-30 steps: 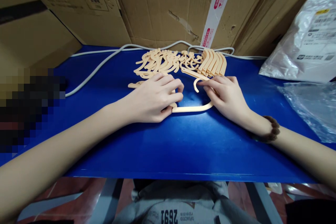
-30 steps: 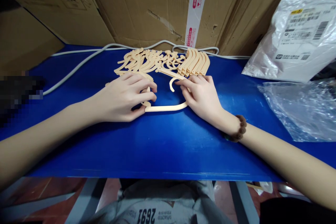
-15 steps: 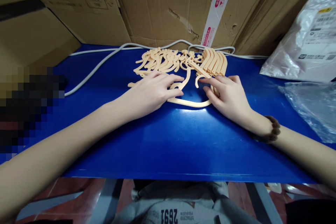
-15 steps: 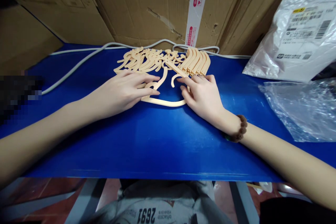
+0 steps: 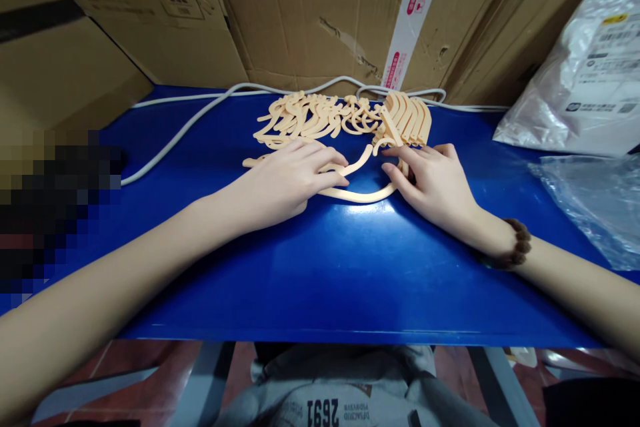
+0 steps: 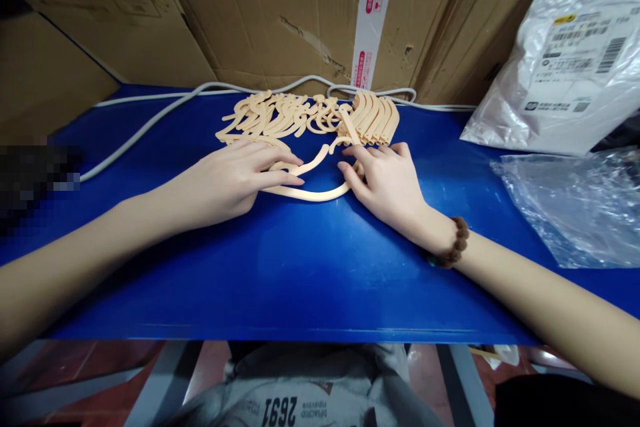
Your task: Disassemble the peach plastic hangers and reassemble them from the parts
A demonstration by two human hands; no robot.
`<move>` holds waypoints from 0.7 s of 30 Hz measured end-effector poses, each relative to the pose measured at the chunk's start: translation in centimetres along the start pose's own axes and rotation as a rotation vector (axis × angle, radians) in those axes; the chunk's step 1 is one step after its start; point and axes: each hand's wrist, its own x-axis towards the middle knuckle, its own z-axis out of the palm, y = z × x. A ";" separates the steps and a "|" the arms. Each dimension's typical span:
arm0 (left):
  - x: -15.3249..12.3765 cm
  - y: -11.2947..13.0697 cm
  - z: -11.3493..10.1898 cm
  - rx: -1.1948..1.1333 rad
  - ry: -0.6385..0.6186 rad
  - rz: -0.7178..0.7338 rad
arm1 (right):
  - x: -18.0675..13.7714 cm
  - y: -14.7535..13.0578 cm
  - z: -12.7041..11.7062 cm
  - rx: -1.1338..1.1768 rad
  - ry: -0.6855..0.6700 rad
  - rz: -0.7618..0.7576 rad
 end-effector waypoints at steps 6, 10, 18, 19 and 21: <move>0.0 0.2 -0.2 0.016 0.046 0.019 | 0.0 0.1 0.1 -0.007 -0.006 0.016; 0.1 0.4 -0.5 0.005 0.032 0.017 | 0.1 0.0 0.0 -0.020 -0.016 0.038; 0.1 0.8 -0.6 -0.026 0.033 0.007 | 0.2 -0.2 -0.2 -0.052 -0.028 0.037; 0.1 0.8 -0.6 -0.017 0.035 0.010 | 0.2 -0.2 -0.2 -0.057 -0.030 0.035; 0.1 0.8 -0.3 0.000 0.043 0.011 | 0.2 -0.2 -0.2 -0.057 -0.032 0.034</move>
